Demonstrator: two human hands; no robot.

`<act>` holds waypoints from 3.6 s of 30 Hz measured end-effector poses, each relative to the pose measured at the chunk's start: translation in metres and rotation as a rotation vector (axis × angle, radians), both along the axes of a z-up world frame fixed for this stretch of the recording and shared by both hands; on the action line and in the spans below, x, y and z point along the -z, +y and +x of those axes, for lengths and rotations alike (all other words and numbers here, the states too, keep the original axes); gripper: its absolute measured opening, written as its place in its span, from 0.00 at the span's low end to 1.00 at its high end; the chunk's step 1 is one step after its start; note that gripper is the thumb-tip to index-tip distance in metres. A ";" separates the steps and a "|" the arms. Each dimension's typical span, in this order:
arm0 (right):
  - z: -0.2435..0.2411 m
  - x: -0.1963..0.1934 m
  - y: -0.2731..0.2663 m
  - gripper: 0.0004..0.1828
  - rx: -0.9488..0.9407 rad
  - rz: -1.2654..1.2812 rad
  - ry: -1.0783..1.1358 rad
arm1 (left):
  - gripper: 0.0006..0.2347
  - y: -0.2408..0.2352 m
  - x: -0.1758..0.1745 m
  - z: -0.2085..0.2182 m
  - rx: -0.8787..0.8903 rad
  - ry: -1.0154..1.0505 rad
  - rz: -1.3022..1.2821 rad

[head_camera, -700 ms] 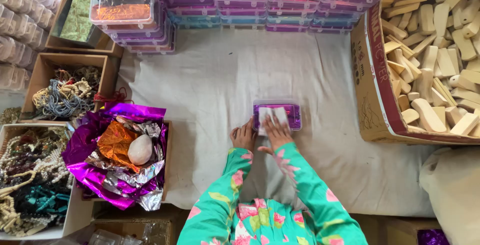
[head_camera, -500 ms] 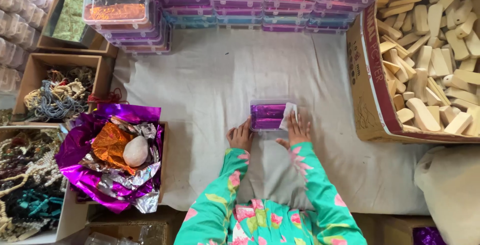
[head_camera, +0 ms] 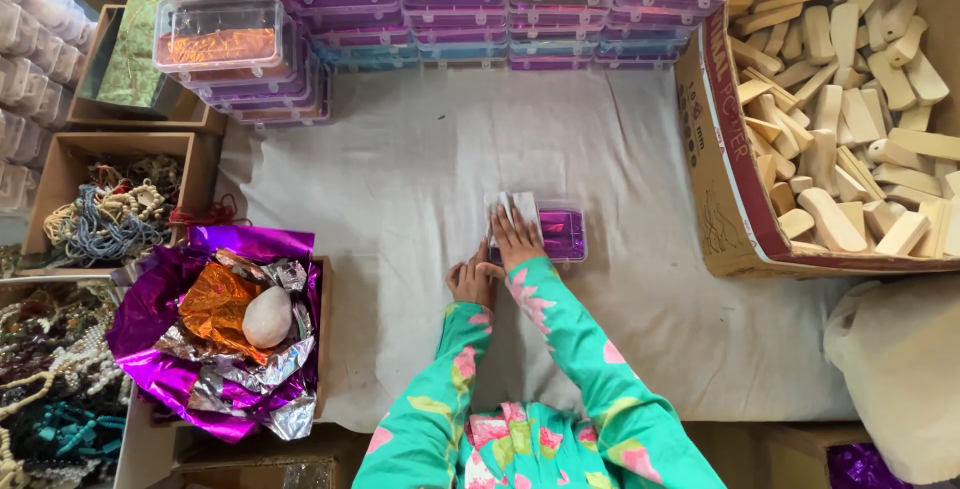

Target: Wrap small wooden blocks in foil and paper packaging.

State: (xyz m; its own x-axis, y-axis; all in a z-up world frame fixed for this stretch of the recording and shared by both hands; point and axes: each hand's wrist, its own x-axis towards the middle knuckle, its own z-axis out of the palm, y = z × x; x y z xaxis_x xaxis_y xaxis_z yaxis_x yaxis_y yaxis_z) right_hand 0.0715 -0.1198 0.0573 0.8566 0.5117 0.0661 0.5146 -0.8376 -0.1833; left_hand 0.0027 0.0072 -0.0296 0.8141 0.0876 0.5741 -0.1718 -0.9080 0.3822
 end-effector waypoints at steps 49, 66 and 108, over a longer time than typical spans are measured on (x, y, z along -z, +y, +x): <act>-0.041 0.000 -0.032 0.63 -0.029 0.007 0.089 | 0.29 -0.002 -0.026 -0.006 0.010 0.230 -0.070; 0.006 0.009 -0.035 0.66 0.209 -0.177 0.158 | 0.26 -0.008 -0.038 -0.006 0.002 0.139 -0.078; -0.042 0.018 -0.094 0.66 0.029 -0.066 0.112 | 0.30 -0.004 -0.038 -0.004 -0.012 0.223 -0.044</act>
